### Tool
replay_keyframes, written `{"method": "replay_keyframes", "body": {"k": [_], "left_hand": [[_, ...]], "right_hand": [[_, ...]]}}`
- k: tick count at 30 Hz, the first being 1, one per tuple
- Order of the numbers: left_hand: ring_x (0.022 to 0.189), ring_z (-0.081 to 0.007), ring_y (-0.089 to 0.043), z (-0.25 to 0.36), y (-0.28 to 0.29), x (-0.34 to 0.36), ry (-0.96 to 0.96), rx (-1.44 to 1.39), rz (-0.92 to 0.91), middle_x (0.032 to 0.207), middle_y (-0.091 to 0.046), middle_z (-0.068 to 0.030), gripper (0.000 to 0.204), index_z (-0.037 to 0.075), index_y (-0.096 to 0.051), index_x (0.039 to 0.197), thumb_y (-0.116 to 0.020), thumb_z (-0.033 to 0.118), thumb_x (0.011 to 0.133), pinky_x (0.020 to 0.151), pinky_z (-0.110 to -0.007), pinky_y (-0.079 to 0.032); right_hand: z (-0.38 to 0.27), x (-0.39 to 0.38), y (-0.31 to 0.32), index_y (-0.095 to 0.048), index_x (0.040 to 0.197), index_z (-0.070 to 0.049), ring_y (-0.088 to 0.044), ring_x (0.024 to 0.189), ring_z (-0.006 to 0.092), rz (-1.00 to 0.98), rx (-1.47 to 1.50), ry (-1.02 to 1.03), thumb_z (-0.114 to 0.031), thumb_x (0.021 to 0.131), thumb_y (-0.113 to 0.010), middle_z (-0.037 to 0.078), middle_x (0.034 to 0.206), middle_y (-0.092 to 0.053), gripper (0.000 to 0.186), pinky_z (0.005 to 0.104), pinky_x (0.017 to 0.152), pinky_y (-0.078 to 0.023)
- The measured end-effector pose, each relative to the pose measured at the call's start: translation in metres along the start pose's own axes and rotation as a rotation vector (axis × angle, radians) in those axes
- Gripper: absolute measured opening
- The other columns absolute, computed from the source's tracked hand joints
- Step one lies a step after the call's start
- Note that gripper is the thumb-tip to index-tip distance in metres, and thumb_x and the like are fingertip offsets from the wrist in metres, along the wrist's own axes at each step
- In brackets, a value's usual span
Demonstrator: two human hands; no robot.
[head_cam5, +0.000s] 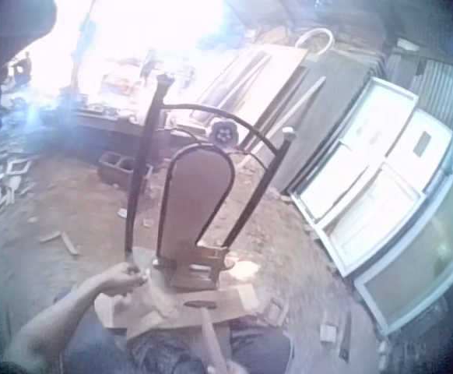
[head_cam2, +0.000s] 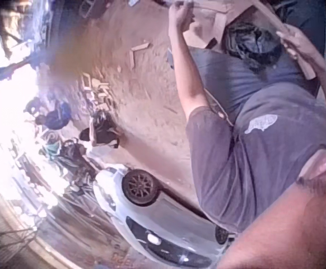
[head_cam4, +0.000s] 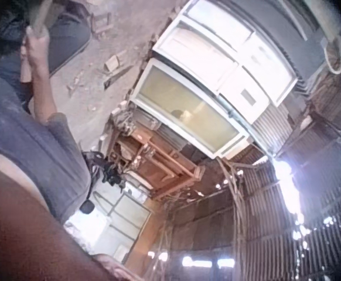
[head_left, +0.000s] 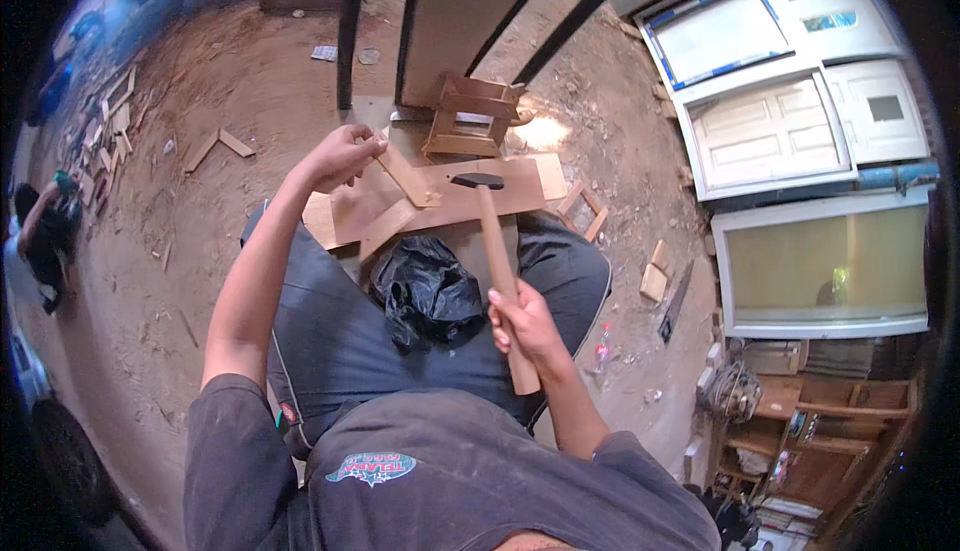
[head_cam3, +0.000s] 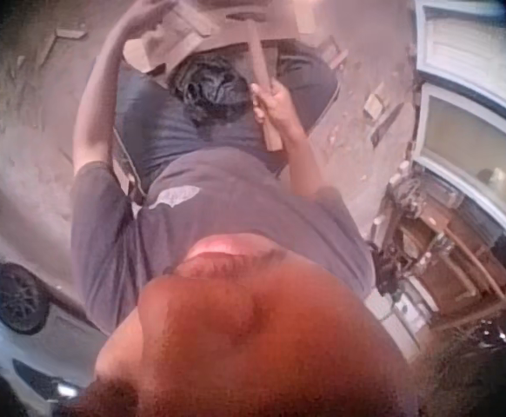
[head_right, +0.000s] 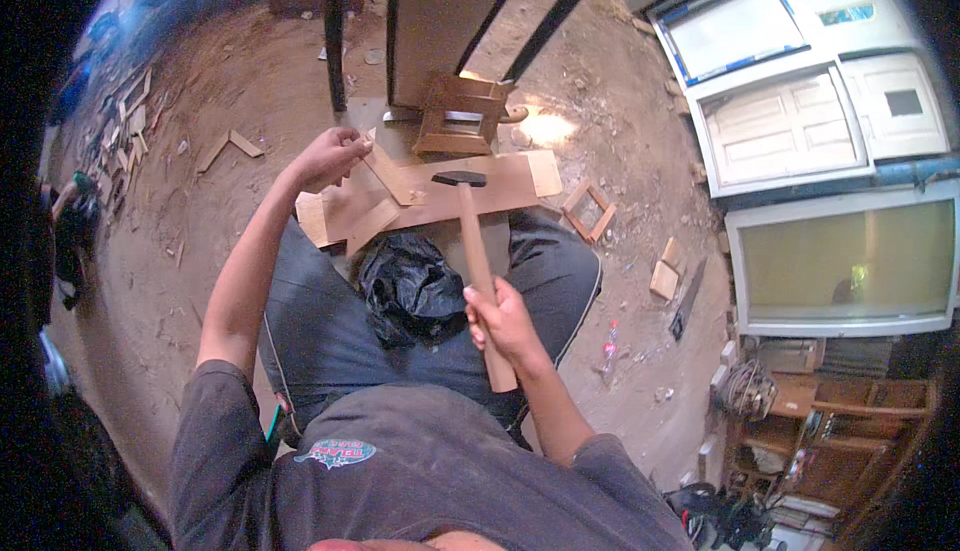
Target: The person assembles a small wooden frame by hammering nails into the joints of wooden slats while sitting on the ground, then places small wooden blocks into a plastic bag.
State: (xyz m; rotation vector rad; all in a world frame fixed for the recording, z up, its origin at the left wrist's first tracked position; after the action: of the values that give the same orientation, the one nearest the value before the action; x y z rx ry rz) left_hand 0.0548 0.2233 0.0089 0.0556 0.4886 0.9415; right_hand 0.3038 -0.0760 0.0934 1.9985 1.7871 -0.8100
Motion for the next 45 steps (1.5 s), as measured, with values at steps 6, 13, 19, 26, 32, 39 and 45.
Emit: {"method": "replay_keyframes", "body": {"k": [6, 13, 19, 26, 32, 39, 45], "left_hand": [[0.080, -0.0331, -0.068, -0.010, 0.000, 0.011, -0.235, 0.639, 0.244, 0.085, -0.070, -0.0168, 0.056, -0.002, -0.067, 0.114, -0.063, 0.051, 0.097, 0.077, -0.046, -0.056], [0.145, -0.0374, -0.041, 0.014, -0.040, -0.030, -0.371, 0.905, 0.485, 0.150, -0.052, -0.0209, 0.074, 0.005, -0.050, 0.149, -0.059, 0.057, 0.097, 0.114, -0.052, -0.037], [0.158, -0.0358, -0.017, -0.004, -0.100, -0.044, -0.398, 0.996, 0.462, 0.169, -0.025, -0.0188, 0.088, 0.003, -0.032, 0.160, -0.048, 0.064, 0.099, 0.128, -0.049, -0.016], [0.160, -0.0330, -0.010, -0.014, -0.107, -0.045, -0.417, 1.009, 0.452, 0.171, -0.020, -0.0171, 0.093, 0.005, -0.026, 0.163, -0.046, 0.069, 0.098, 0.129, -0.049, -0.008], [0.161, -0.0307, -0.008, -0.009, -0.109, -0.045, -0.420, 1.023, 0.438, 0.172, -0.018, -0.0142, 0.095, 0.011, -0.024, 0.165, -0.046, 0.073, 0.096, 0.129, -0.051, -0.004], [0.161, -0.0283, -0.006, -0.015, -0.108, -0.047, -0.383, 1.022, 0.446, 0.173, -0.016, -0.0122, 0.101, 0.015, -0.023, 0.166, -0.044, 0.081, 0.092, 0.129, -0.051, -0.001], [0.161, -0.0264, -0.008, -0.014, -0.108, -0.046, -0.397, 1.031, 0.476, 0.173, -0.017, -0.0086, 0.102, 0.016, -0.025, 0.166, -0.043, 0.083, 0.091, 0.129, -0.052, -0.001]], "right_hand": [[0.030, 0.009, -0.013, -0.048, 0.107, -0.005, -0.054, 0.046, 0.0113, -0.028, 0.029, 0.007, -0.021, 0.101, -0.068, 0.003, 0.075, -0.057, 0.026, 0.0286, 0.040, -0.046], [0.036, 0.011, 0.003, -0.050, 0.109, -0.005, -0.054, 0.046, 0.0115, -0.025, -0.024, -0.033, -0.020, 0.104, -0.063, 0.004, 0.073, -0.057, 0.021, 0.0282, 0.037, -0.045], [0.010, 0.006, 0.006, -0.056, 0.119, -0.005, -0.056, 0.052, 0.0110, 0.147, -0.143, -0.008, -0.030, 0.111, -0.045, 0.004, 0.075, -0.059, 0.028, 0.0267, 0.043, -0.047], [-0.006, 0.000, 0.005, -0.063, 0.118, -0.001, -0.057, 0.062, 0.0073, 0.050, 0.111, 0.025, -0.030, 0.108, -0.056, 0.001, 0.080, -0.060, 0.031, 0.0237, 0.049, -0.050], [0.010, 0.005, -0.006, -0.054, 0.122, -0.001, -0.059, 0.060, 0.0099, 0.130, -0.060, 0.022, -0.021, 0.102, -0.066, 0.001, 0.080, -0.058, 0.031, 0.0246, 0.047, -0.054], [-0.023, 0.019, -0.006, -0.053, 0.123, -0.003, -0.051, 0.043, 0.0103, 0.111, -0.227, 0.044, -0.018, 0.103, -0.063, 0.002, 0.071, -0.055, 0.027, 0.0280, 0.038, -0.043], [0.001, 0.029, 0.001, -0.050, 0.143, -0.006, -0.052, 0.046, 0.0101, 0.079, -0.266, -0.007, -0.013, 0.104, -0.060, 0.001, 0.072, -0.054, 0.041, 0.0279, 0.040, -0.044]]}}
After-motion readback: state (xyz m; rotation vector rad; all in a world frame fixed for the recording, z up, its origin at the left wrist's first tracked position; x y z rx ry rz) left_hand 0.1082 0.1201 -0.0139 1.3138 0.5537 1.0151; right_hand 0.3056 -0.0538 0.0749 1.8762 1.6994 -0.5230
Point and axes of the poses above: each hand's wrist, its own x-axis towards the middle knuckle, its own y-axis out of the back of the hand, z = x × y, the point moved 6 cm from there along x, towards the middle knuckle
